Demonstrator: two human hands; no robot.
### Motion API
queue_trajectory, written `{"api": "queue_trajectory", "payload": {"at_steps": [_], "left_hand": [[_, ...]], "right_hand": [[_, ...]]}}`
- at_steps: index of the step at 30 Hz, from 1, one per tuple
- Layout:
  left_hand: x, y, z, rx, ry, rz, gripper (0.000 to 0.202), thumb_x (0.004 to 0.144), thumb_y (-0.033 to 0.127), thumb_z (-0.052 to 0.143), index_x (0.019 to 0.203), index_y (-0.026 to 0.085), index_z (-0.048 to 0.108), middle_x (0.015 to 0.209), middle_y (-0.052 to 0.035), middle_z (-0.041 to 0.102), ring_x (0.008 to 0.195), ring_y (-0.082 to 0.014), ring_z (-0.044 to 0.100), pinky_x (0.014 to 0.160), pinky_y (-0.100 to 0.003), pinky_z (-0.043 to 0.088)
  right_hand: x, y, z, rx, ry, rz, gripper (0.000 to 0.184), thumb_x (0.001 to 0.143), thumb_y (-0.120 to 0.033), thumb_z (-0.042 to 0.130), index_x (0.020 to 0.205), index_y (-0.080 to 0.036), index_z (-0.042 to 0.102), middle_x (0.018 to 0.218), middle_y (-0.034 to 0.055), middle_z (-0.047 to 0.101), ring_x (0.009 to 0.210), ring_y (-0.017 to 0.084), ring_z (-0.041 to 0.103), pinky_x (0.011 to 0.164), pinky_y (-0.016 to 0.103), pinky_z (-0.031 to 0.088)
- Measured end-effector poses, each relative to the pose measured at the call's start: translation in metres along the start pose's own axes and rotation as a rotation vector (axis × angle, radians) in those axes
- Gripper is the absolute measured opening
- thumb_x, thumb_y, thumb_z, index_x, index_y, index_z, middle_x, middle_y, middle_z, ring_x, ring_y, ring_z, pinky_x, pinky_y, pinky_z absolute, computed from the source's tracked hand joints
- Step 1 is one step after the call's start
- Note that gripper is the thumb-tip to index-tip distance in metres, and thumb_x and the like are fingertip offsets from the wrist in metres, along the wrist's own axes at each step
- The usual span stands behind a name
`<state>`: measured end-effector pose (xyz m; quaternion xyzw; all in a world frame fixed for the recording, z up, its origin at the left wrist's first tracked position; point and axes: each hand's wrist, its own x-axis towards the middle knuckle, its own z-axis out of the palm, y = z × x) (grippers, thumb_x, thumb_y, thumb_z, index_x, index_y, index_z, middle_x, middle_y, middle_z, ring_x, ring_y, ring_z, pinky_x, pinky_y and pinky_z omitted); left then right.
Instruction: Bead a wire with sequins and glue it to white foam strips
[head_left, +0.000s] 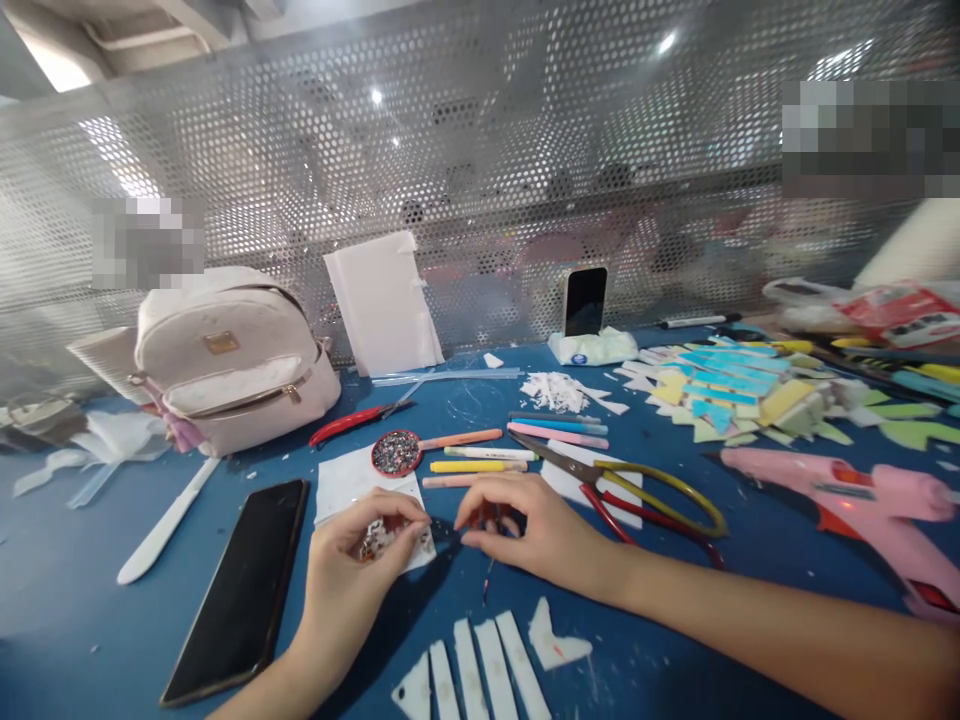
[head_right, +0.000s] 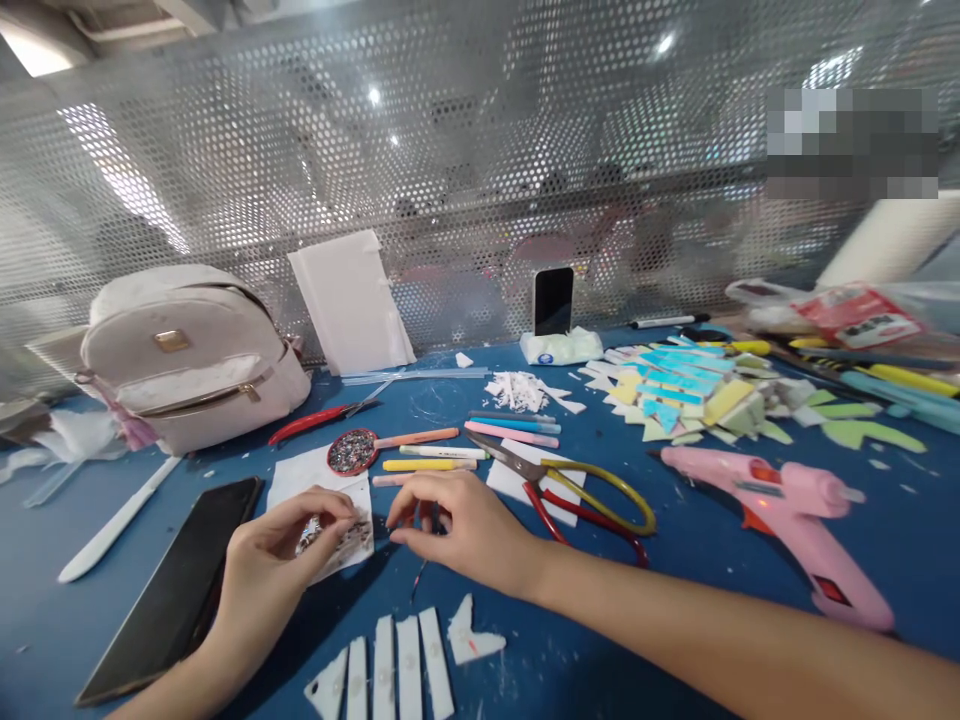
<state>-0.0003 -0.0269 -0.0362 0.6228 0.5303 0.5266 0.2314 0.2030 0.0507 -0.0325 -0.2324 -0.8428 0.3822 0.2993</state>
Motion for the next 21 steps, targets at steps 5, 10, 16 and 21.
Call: {"api": "queue_trajectory", "payload": {"at_steps": [5, 10, 16, 21], "left_hand": [[-0.003, 0.005, 0.011, -0.038, -0.014, 0.03, 0.01, 0.08, 0.011, 0.065, 0.076, 0.019, 0.069, 0.076, -0.0028, 0.07, 0.074, -0.0182, 0.065, 0.068, -0.027, 0.051], [-0.005, 0.012, 0.02, -0.042, -0.025, 0.064, 0.011, 0.08, 0.01, 0.065, 0.077, 0.019, 0.069, 0.077, -0.003, 0.071, 0.075, -0.0188, 0.066, 0.071, -0.029, 0.051], [-0.004, 0.012, 0.023, -0.085, -0.023, 0.105, 0.014, 0.08, 0.008, 0.066, 0.077, 0.021, 0.07, 0.079, -0.0017, 0.07, 0.079, -0.0177, 0.066, 0.075, -0.029, 0.049], [-0.003, 0.008, 0.023, -0.117, -0.037, 0.116, 0.016, 0.079, 0.007, 0.068, 0.078, 0.022, 0.072, 0.084, -0.0021, 0.068, 0.087, -0.0181, 0.064, 0.079, -0.029, 0.048]], "right_hand": [[-0.001, 0.001, 0.001, 0.043, 0.01, -0.027, 0.009, 0.081, -0.024, 0.072, 0.086, -0.019, 0.068, 0.079, -0.0015, 0.063, 0.06, 0.009, 0.05, 0.053, 0.019, 0.037], [-0.003, -0.001, 0.001, 0.043, 0.061, -0.036, 0.008, 0.082, -0.025, 0.07, 0.082, -0.017, 0.068, 0.075, -0.0012, 0.061, 0.053, 0.008, 0.042, 0.049, 0.02, 0.033], [-0.004, -0.003, 0.001, 0.089, 0.106, -0.038, 0.008, 0.081, -0.022, 0.066, 0.077, -0.015, 0.069, 0.071, -0.0006, 0.059, 0.051, 0.007, 0.039, 0.047, 0.02, 0.031], [-0.005, -0.004, 0.001, 0.113, 0.114, -0.054, 0.006, 0.08, -0.02, 0.065, 0.077, -0.015, 0.067, 0.069, -0.0015, 0.056, 0.051, 0.007, 0.04, 0.047, 0.019, 0.032]]}}
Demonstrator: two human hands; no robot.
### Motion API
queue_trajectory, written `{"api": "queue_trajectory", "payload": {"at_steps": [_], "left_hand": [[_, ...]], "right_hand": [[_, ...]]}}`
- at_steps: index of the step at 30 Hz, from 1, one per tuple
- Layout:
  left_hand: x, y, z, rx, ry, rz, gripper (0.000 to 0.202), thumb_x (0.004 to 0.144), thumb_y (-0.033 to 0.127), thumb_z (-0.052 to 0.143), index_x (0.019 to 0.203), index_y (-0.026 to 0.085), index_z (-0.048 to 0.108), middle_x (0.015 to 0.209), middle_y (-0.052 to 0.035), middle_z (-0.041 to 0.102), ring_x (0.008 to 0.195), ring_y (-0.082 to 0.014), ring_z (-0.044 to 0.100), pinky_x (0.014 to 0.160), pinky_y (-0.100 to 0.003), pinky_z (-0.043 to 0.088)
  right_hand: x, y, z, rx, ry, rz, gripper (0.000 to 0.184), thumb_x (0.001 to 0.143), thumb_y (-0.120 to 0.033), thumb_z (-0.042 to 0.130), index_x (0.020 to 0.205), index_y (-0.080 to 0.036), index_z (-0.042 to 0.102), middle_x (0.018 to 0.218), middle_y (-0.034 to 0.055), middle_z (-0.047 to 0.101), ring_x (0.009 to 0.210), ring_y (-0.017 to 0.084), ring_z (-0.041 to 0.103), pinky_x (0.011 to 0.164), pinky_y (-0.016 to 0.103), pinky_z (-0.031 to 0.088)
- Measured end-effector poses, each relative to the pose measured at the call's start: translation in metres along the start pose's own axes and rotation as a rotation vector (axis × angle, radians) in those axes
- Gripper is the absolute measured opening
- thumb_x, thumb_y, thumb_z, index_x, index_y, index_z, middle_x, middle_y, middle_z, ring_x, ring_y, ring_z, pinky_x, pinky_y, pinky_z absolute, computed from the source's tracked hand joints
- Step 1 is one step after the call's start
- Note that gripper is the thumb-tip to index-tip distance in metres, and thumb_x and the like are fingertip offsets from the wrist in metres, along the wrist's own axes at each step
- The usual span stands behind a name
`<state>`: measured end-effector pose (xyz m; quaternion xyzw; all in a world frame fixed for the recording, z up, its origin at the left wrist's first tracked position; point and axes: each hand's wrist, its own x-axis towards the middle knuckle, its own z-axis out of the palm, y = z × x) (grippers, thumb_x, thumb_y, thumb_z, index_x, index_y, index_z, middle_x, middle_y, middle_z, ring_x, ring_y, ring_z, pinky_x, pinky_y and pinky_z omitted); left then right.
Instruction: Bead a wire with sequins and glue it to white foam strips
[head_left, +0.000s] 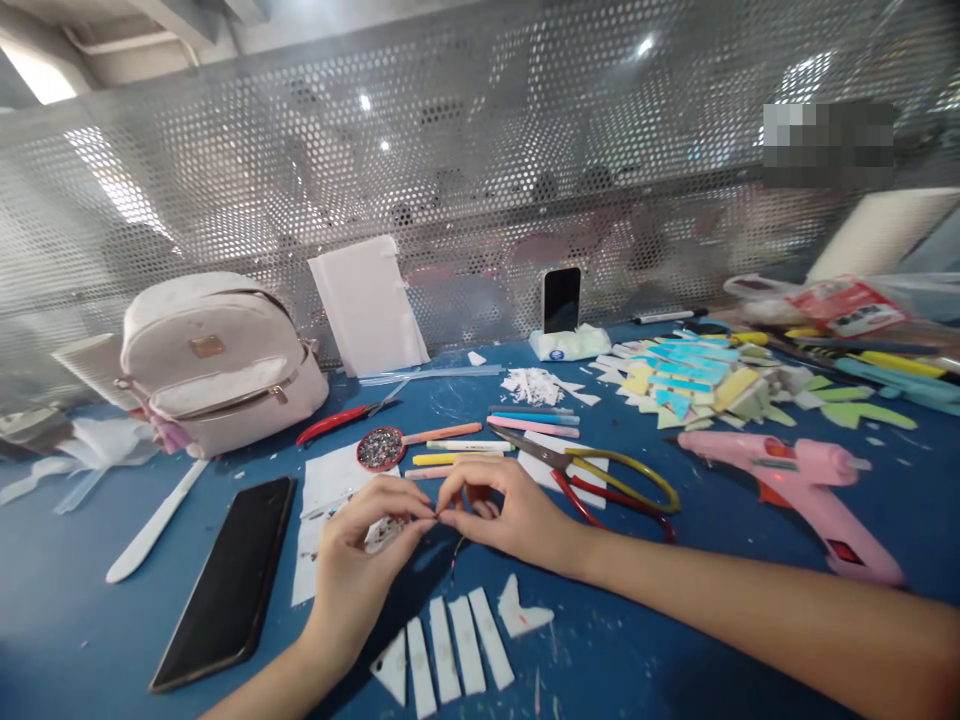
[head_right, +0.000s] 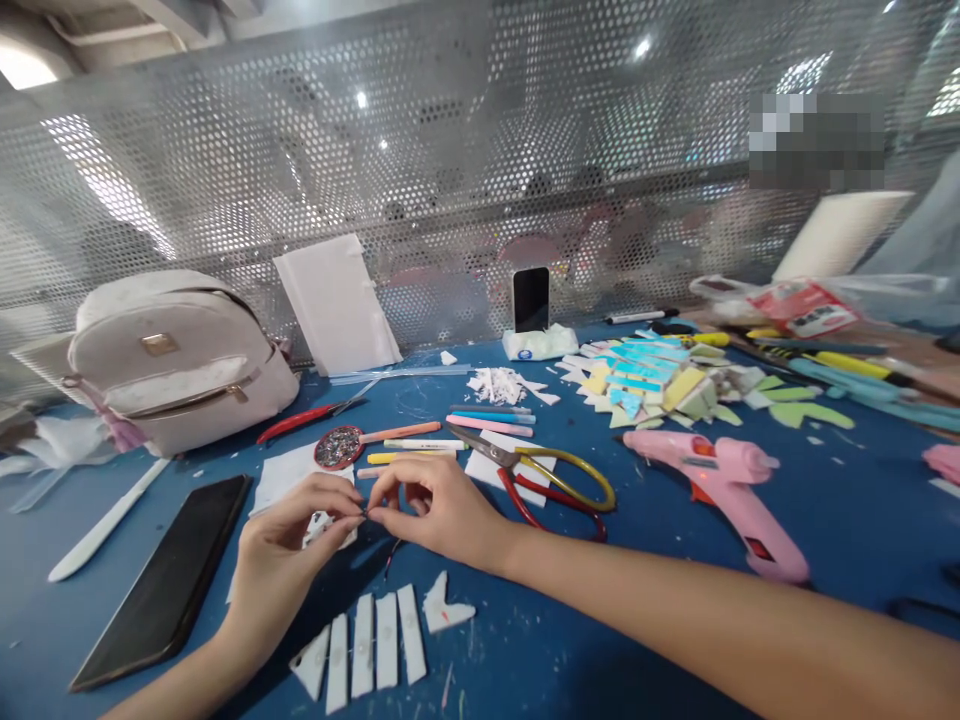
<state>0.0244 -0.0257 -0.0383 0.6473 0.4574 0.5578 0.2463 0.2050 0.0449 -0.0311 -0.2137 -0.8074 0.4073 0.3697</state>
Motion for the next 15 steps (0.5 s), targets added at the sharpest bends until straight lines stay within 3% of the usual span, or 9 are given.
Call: {"api": "queue_trajectory", "payload": {"at_steps": [15], "left_hand": [[0.0001, -0.0026, -0.0024, -0.024, -0.045, -0.036, 0.017, 0.078, 0.007, 0.07, 0.078, 0.023, 0.073, 0.081, -0.0007, 0.068, 0.082, -0.0166, 0.064, 0.076, -0.028, 0.049]], "right_hand": [[-0.0007, -0.0001, 0.0003, 0.01, -0.034, -0.04, 0.004, 0.078, -0.013, 0.064, 0.077, -0.016, 0.062, 0.068, -0.0041, 0.051, 0.053, 0.007, 0.041, 0.049, 0.019, 0.033]]}}
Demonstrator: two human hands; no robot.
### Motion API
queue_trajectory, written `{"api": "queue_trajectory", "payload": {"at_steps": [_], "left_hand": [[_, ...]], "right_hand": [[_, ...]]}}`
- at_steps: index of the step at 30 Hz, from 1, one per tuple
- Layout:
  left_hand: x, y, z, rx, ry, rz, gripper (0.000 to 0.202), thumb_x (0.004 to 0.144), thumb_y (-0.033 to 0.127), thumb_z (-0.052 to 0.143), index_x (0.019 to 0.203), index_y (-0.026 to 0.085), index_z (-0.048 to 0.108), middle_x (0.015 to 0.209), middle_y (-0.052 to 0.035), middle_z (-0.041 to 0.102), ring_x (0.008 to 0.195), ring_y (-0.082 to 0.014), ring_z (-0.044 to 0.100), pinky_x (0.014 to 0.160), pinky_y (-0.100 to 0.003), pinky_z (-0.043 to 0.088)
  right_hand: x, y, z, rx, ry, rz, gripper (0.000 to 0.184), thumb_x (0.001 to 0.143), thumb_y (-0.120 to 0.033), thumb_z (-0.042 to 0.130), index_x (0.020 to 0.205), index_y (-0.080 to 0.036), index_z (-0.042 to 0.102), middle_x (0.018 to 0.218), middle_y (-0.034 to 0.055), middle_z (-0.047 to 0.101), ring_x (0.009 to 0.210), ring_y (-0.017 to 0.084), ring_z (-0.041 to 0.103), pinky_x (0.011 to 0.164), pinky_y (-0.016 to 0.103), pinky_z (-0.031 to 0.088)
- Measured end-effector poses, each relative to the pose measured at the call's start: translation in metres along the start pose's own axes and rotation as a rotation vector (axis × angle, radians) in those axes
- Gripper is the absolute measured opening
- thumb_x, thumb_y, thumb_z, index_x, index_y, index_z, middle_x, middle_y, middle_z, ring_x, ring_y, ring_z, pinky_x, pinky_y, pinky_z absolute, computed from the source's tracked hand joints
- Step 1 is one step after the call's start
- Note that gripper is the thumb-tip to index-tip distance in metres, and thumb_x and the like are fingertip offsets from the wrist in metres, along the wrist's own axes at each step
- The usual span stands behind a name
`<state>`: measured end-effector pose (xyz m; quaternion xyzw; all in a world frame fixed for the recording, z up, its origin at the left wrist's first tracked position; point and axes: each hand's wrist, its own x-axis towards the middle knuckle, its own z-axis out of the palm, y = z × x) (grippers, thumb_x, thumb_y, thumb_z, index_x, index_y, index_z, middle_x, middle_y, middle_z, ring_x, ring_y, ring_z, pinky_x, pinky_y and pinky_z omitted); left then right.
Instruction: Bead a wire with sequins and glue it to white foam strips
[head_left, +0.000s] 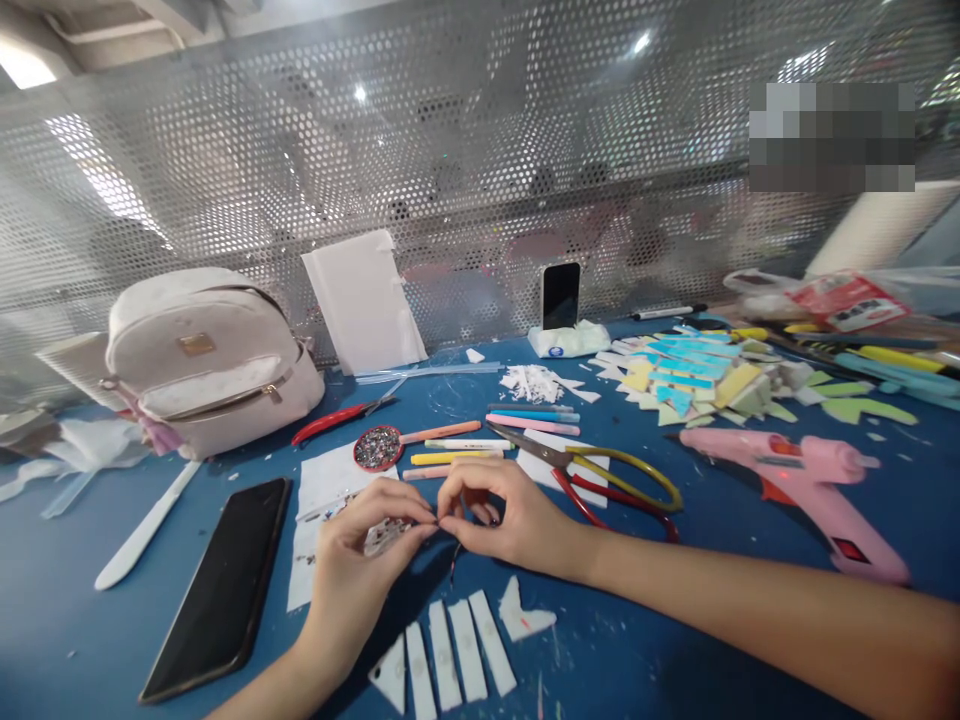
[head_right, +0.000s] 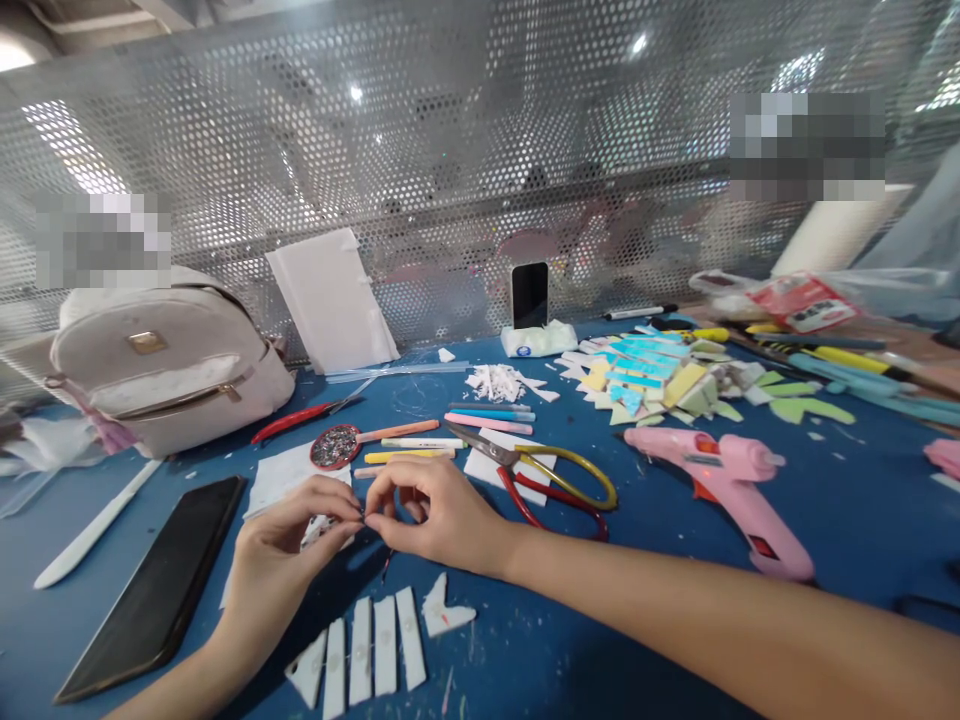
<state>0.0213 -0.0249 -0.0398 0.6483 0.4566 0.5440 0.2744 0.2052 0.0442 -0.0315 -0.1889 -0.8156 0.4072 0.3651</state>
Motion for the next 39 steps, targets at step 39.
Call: {"api": "queue_trajectory", "payload": {"at_steps": [39], "left_hand": [[-0.003, 0.008, 0.002, 0.132, 0.059, 0.021, 0.014, 0.076, 0.008, 0.072, 0.072, 0.022, 0.075, 0.079, -0.0019, 0.069, 0.074, -0.0174, 0.066, 0.07, -0.029, 0.05]], "right_hand": [[-0.001, 0.001, 0.002, -0.053, 0.021, -0.051, 0.004, 0.078, -0.013, 0.061, 0.077, -0.017, 0.059, 0.069, -0.0035, 0.052, 0.053, 0.007, 0.042, 0.049, 0.019, 0.035]]}}
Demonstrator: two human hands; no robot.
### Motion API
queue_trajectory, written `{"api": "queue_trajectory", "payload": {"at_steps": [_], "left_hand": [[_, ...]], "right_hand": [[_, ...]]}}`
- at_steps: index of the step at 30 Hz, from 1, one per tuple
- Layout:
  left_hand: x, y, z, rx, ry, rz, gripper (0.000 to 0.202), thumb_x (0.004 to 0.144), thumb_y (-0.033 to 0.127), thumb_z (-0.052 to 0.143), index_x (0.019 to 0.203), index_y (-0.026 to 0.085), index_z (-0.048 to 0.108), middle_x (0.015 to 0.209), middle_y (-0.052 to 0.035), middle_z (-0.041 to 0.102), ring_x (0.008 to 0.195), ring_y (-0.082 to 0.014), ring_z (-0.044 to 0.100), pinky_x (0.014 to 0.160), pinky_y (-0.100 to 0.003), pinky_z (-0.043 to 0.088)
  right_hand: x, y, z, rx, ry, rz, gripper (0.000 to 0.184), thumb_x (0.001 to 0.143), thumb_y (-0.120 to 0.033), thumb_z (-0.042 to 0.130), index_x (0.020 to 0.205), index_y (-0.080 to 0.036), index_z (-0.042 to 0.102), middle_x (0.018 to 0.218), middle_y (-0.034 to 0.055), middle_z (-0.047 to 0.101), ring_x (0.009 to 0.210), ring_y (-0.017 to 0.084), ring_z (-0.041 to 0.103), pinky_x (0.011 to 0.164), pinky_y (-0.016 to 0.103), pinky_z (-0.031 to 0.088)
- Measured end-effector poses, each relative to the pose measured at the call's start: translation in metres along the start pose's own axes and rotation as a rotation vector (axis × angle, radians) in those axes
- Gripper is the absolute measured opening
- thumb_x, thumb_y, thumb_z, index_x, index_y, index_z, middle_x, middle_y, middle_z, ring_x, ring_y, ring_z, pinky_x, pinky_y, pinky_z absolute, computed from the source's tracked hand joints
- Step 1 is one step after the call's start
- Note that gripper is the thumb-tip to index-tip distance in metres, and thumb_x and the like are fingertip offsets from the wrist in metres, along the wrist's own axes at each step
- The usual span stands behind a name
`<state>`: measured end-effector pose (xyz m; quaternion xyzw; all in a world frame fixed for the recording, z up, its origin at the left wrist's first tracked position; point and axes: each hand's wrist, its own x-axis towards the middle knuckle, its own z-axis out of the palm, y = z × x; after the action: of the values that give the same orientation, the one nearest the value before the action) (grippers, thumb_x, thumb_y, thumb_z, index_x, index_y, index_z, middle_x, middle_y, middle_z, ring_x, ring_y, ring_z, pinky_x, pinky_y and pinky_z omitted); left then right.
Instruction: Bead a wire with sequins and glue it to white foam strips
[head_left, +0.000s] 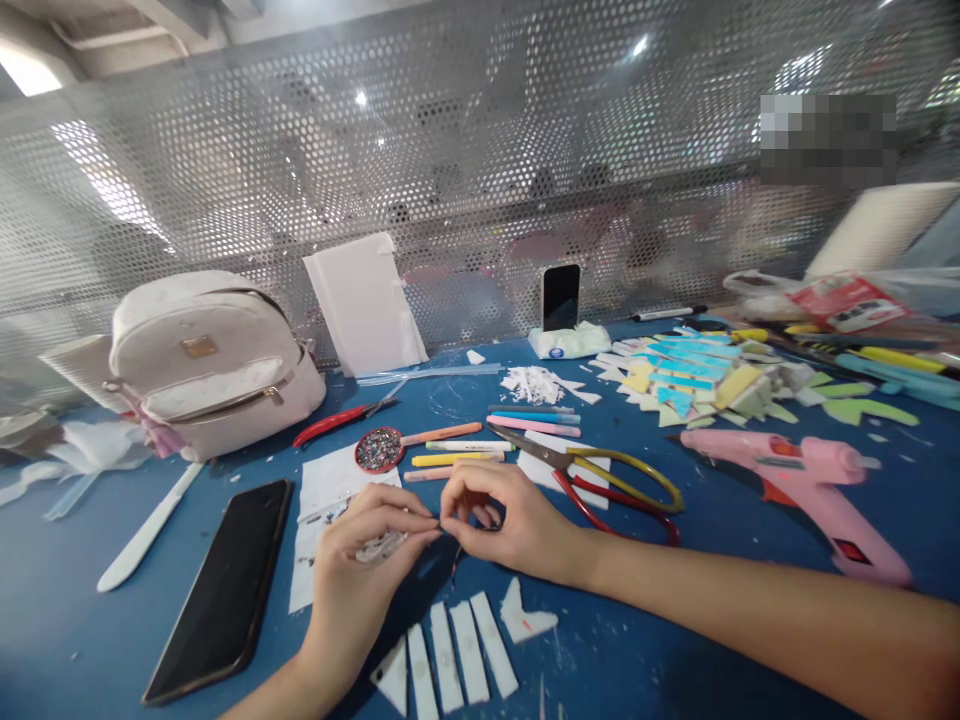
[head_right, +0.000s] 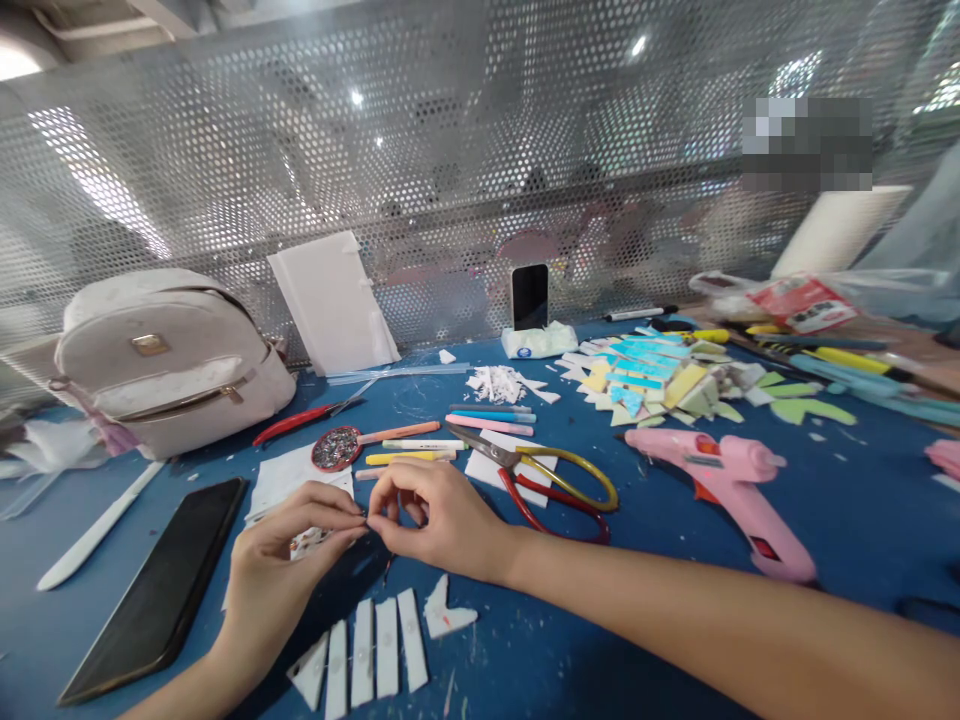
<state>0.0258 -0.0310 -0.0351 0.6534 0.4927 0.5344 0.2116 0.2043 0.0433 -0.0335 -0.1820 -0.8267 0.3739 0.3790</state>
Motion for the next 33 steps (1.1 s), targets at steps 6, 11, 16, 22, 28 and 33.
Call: {"api": "queue_trajectory", "payload": {"at_steps": [6, 11, 16, 22, 28, 33], "left_hand": [[0.0, -0.001, 0.0, -0.037, 0.003, -0.008, 0.015, 0.074, 0.008, 0.073, 0.071, 0.022, 0.074, 0.078, -0.0009, 0.069, 0.073, -0.0159, 0.066, 0.07, -0.027, 0.05], [0.002, 0.001, 0.001, -0.026, 0.0, -0.003, 0.014, 0.074, 0.008, 0.074, 0.071, 0.022, 0.074, 0.077, -0.0012, 0.069, 0.073, -0.0165, 0.066, 0.069, -0.027, 0.051], [0.015, -0.004, -0.018, 0.075, -0.199, 0.078, 0.013, 0.079, 0.012, 0.07, 0.072, 0.022, 0.072, 0.077, -0.0027, 0.07, 0.072, -0.0176, 0.067, 0.069, -0.029, 0.051], [0.037, -0.013, -0.065, 0.605, -0.443, 0.385, 0.009, 0.086, 0.02, 0.063, 0.083, 0.024, 0.07, 0.081, -0.0017, 0.074, 0.077, -0.0207, 0.066, 0.075, -0.033, 0.044], [0.036, -0.023, -0.071, 0.755, -0.441, 0.389, 0.01, 0.09, 0.021, 0.059, 0.096, 0.023, 0.067, 0.093, -0.0034, 0.074, 0.083, -0.0227, 0.066, 0.08, -0.035, 0.041], [0.026, -0.028, -0.043, 0.603, -0.449, 0.227, 0.011, 0.089, 0.016, 0.059, 0.093, 0.023, 0.066, 0.095, -0.0036, 0.071, 0.088, -0.0226, 0.065, 0.078, -0.033, 0.043]], "right_hand": [[0.0, 0.001, 0.0, -0.015, 0.001, 0.0, 0.004, 0.079, -0.014, 0.061, 0.077, -0.017, 0.06, 0.069, -0.0033, 0.052, 0.054, 0.008, 0.042, 0.05, 0.019, 0.035], [0.0, 0.0, -0.001, -0.005, 0.003, 0.009, 0.005, 0.079, -0.013, 0.061, 0.077, -0.017, 0.06, 0.069, -0.0031, 0.053, 0.053, 0.007, 0.042, 0.049, 0.02, 0.035], [0.001, 0.0, -0.001, 0.014, 0.015, 0.028, 0.004, 0.081, -0.014, 0.06, 0.077, -0.017, 0.06, 0.071, -0.0024, 0.054, 0.053, 0.007, 0.042, 0.048, 0.019, 0.036], [0.001, 0.001, -0.002, 0.008, 0.016, 0.06, 0.005, 0.083, -0.017, 0.059, 0.078, -0.017, 0.06, 0.071, -0.0016, 0.055, 0.054, 0.008, 0.043, 0.048, 0.019, 0.036], [0.003, -0.001, -0.002, -0.001, 0.023, 0.066, 0.006, 0.082, -0.015, 0.059, 0.076, -0.017, 0.059, 0.072, -0.0016, 0.055, 0.052, 0.007, 0.042, 0.047, 0.019, 0.036], [0.002, 0.003, -0.002, -0.024, -0.003, 0.067, 0.005, 0.083, -0.017, 0.059, 0.079, -0.017, 0.06, 0.075, -0.001, 0.056, 0.054, 0.007, 0.044, 0.048, 0.019, 0.037]]}}
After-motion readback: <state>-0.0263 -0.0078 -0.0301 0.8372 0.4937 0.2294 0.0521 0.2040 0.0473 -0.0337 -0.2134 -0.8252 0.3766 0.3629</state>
